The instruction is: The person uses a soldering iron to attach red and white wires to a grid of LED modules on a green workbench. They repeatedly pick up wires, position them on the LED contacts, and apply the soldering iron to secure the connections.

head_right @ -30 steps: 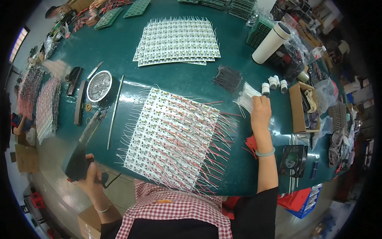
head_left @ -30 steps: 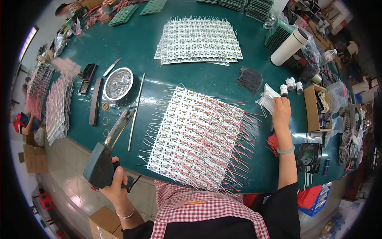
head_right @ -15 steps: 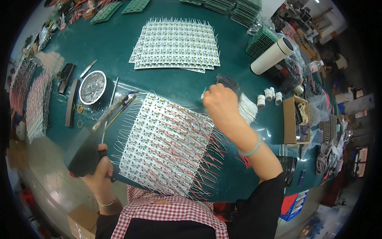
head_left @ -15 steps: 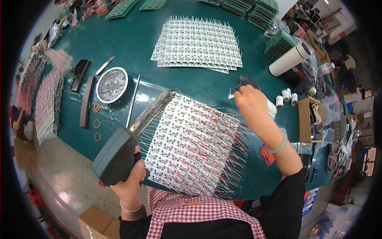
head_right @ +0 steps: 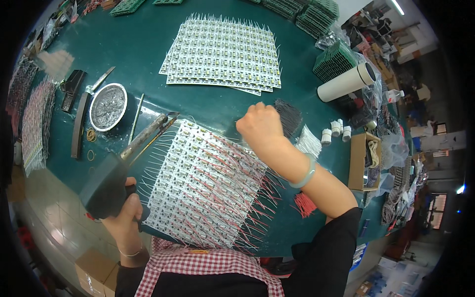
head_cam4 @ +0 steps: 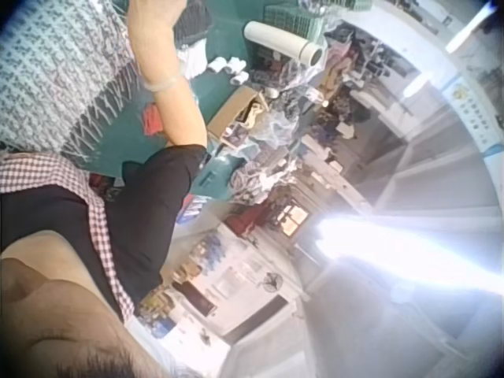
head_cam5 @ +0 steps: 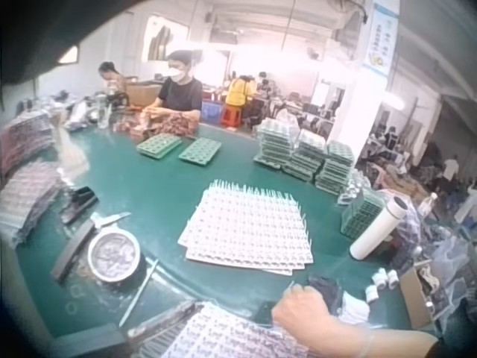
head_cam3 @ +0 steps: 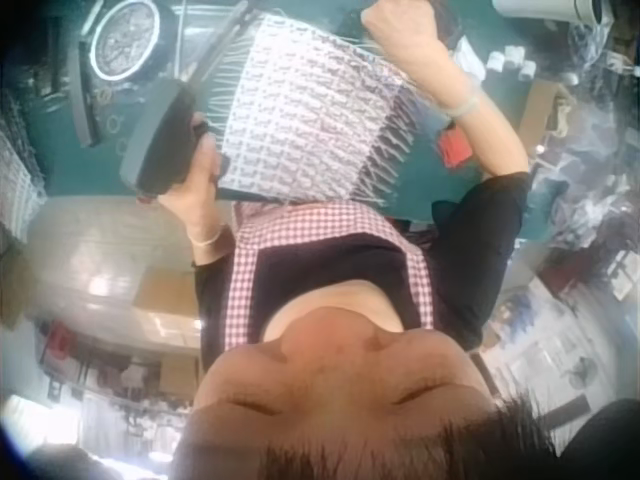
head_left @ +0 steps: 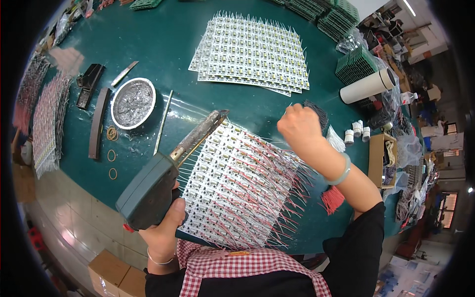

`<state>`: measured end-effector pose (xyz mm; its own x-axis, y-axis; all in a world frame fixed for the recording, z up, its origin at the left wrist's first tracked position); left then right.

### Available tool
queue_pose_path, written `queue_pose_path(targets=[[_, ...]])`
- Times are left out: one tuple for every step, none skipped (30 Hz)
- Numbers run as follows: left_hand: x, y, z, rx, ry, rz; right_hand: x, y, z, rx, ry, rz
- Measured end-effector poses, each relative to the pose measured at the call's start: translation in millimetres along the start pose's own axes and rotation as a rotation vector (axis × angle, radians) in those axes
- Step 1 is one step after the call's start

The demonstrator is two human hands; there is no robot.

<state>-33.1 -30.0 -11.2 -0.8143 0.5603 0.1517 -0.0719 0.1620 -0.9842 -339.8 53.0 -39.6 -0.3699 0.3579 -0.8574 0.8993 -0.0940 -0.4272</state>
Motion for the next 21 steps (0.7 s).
queue_pose_path(targets=[[2, 1, 2, -0.028, 0.003, -0.004, -4, -2, 0, 0.002, -0.022, -0.022], [4, 0, 5, -0.056, 0.013, -0.007, -5, -3, -1, 0.012, -0.041, -0.042], [6, 0, 7, -0.084, 0.024, -0.009, 1, 2, 1, -0.002, -0.001, -0.056], [8, 0, 8, -0.07, 0.034, -0.019, 10, 11, 3, -0.017, 0.038, -0.07], [11, 0, 8, -0.056, 0.044, -0.029, 18, 18, 5, -0.033, 0.076, -0.085], [13, 0, 9, -0.04, 0.051, -0.043, 21, 20, 5, -0.033, 0.078, -0.082], [14, 0, 9, -0.041, 0.058, -0.049, 23, 21, 5, -0.033, 0.08, -0.08], [13, 0, 8, -0.043, 0.06, -0.051, 24, 23, 7, -0.04, 0.079, -0.075], [13, 0, 8, -0.045, 0.061, -0.053, 23, 21, 7, -0.039, 0.057, -0.058], [12, 1, 8, -0.053, 0.043, -0.053, 23, 17, 5, -0.038, 0.035, -0.042], [11, 2, 9, -0.061, 0.029, -0.051, 23, 14, 4, -0.034, 0.014, -0.022], [10, 3, 9, -0.07, 0.016, -0.049, 22, 13, 4, -0.032, -0.029, -0.006], [12, 3, 11, -0.074, 0.027, -0.054, 22, 11, 4, -0.029, -0.072, 0.009], [14, 4, 13, -0.08, 0.041, -0.062, 22, 10, 3, -0.025, -0.112, 0.022], [16, 5, 15, -0.085, 0.056, -0.07, 21, 9, 2, -0.021, -0.123, 0.045], [16, 7, 16, -0.098, 0.067, -0.038, 17, 8, 0, -0.017, -0.134, 0.068], [15, 11, 16, -0.111, 0.07, -0.004, 13, 10, 0, -0.021, -0.148, 0.093], [14, 16, 16, -0.125, 0.073, 0.03, 5, 9, -3, -0.013, -0.206, 0.172], [15, 18, 18, -0.104, 0.068, 0.054, -4, 7, -6, -0.003, -0.264, 0.25], [16, 22, 20, -0.084, 0.064, 0.075, -9, 7, -9, 0.007, -0.32, 0.327], [16, 23, 22, -0.063, 0.061, 0.097, -9, 12, -11, -0.001, -0.351, 0.435]])
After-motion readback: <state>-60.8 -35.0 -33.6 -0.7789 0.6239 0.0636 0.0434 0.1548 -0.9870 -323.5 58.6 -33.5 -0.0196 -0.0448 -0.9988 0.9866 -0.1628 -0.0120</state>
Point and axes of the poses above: each hand's wrist, its own z-axis towards the middle knuckle, its own x-axis out of the palm, y = z × x, the point moved 6 cm from there along z, towards the middle knuckle, and after that the axes turned 12 degrees about y, right-handed, at the moved point
